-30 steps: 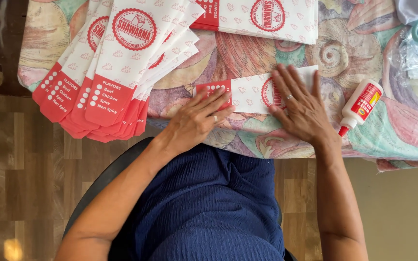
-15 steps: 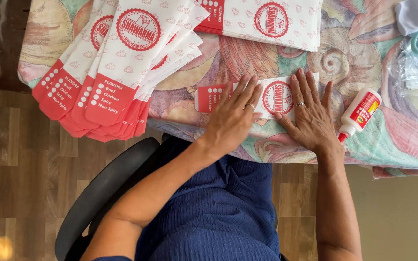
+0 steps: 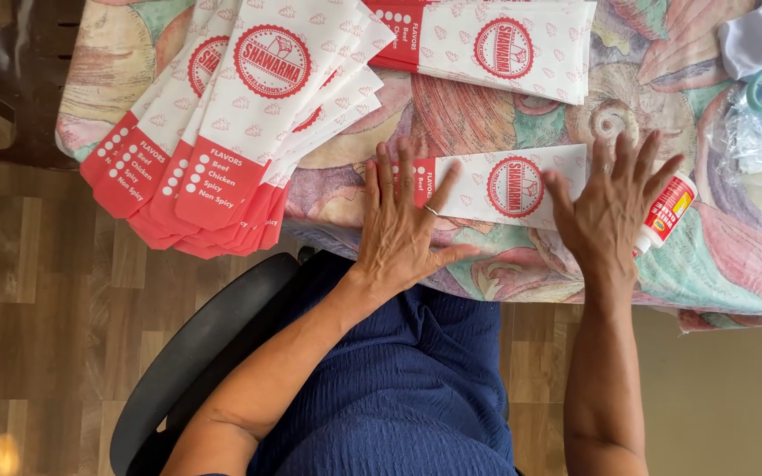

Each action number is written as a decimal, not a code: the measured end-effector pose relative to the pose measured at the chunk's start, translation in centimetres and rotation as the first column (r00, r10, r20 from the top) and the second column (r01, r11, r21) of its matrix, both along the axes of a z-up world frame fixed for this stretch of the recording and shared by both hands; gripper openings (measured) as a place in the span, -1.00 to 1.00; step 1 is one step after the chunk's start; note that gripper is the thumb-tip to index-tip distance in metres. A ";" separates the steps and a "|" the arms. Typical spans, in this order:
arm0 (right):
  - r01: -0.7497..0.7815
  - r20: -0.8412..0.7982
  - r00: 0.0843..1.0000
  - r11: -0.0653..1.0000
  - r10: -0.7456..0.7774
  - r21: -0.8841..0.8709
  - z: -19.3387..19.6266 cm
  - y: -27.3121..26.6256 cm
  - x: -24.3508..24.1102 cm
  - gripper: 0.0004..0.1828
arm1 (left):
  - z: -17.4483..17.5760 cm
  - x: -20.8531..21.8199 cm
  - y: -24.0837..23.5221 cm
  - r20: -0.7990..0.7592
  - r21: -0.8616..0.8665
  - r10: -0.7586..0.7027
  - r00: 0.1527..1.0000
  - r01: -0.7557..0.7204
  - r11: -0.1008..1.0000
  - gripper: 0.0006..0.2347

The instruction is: Folding and gluing paper bag templates to assemble them for use.

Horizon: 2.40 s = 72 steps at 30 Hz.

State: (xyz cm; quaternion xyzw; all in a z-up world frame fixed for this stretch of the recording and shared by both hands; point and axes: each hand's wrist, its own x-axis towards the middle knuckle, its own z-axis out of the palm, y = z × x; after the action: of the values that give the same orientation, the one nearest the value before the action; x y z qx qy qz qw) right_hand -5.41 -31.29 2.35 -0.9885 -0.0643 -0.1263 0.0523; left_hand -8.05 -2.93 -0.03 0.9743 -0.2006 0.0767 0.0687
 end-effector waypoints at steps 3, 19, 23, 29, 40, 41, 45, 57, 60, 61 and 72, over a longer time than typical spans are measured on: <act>-0.114 0.144 0.985 0.979 0.090 0.166 0.9 1.9 3.4 -0.46 | -1.6 -0.5 0.5 0.177 -0.153 -0.153 0.972 0.181 0.972 -0.06; -0.382 0.323 0.882 0.922 0.342 0.068 -0.3 2.3 3.1 -0.79 | 8.4 4.5 18.7 -0.181 -0.836 0.259 0.949 -0.287 0.467 -0.77; -0.458 0.264 0.871 0.879 0.414 0.132 -0.5 3.2 -2.0 -0.69 | 5.3 5.6 19.3 0.268 -0.353 0.520 0.811 -0.420 0.836 -0.74; -0.266 0.348 0.917 0.949 0.196 0.168 -0.8 -0.9 -3.5 -0.77 | 4.5 5.2 12.8 0.508 -0.306 0.288 0.812 -0.142 0.941 -0.84; 0.623 -0.416 0.773 0.447 -0.479 0.642 4.1 -5.8 -4.9 -0.72 | -1.2 5.8 3.2 0.295 -0.214 -0.363 0.884 0.432 0.876 -0.68; 0.595 -0.388 0.777 0.379 -0.495 0.709 4.5 -5.6 -5.5 -0.79 | -0.9 5.9 3.2 0.296 -0.208 -0.361 0.884 0.429 0.879 -0.78; 0.215 -0.169 0.894 0.065 -0.415 0.975 3.2 -8.5 -8.0 -0.74 | 0.1 6.9 3.6 0.207 -0.197 -0.432 0.878 0.470 0.860 -0.86; 0.001 0.122 0.948 0.383 -0.295 0.924 1.0 -3.9 -7.9 -0.57 | 0.7 9.4 3.9 -0.018 -0.337 -0.335 0.942 0.309 0.889 -0.87; 0.112 0.084 0.939 0.528 -0.332 0.842 1.6 -2.7 -7.5 -0.54 | 0.4 9.5 4.0 -0.006 -0.323 -0.329 0.944 0.309 0.895 -0.86; 0.111 0.083 0.940 0.529 -0.330 0.841 1.5 -3.3 -7.7 -0.54 | 0.2 9.5 4.0 -0.007 -0.323 -0.327 0.945 0.307 0.895 -0.86; 0.080 0.098 0.929 0.453 -0.356 0.888 0.6 -4.5 -7.7 -0.56 | -0.4 10.2 3.8 -0.016 -0.286 -0.318 0.948 0.301 0.910 -0.84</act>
State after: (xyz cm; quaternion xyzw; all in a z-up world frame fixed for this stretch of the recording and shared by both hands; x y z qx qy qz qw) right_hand -13.13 -35.75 2.96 -0.7964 0.1308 -0.2803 0.5197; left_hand 2.17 0.92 -0.41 0.9125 -0.3373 0.0620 0.2230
